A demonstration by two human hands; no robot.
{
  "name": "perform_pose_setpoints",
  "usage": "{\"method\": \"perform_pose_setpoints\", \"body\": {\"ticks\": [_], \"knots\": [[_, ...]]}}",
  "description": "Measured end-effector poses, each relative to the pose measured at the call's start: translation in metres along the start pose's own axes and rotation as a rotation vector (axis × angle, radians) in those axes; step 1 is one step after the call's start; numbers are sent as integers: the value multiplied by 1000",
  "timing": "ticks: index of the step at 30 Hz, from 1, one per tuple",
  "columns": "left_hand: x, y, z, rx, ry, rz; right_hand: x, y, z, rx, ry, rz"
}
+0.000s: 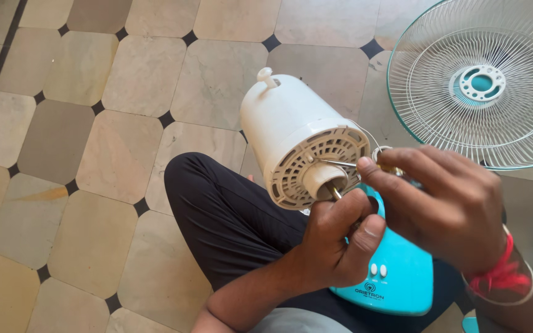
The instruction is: The person sits on the floor and uses a screwdriver to remove screws from the rear casing of a disassembled electric fan motor. They carefully unscrew fasteners and place them on the floor while holding the motor housing steady.
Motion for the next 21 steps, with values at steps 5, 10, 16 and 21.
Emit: {"method": "perform_pose_setpoints", "body": {"ticks": [5,10,16,21], "knots": [[1,3,-3,7,9,84,-4,-27,-17,198,-86,35],[-1,0,-6,72,-44,-37,-10,-27,-40,532,-195,-59],[0,3,-8,-18,-22,4,-16,-27,-20,441,-143,-280],[-1,7,-6,-51,-44,-17,-18,-20,14,287,60,-294]]}}
Point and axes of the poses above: each hand's wrist, its own x-axis towards the middle knuckle, its own z-axis out of the back of the hand, y = z × x, the point moved 3 cm from there along x, towards the middle knuckle, and after that the axes turned 9 degrees about x, right-handed, at the moved point
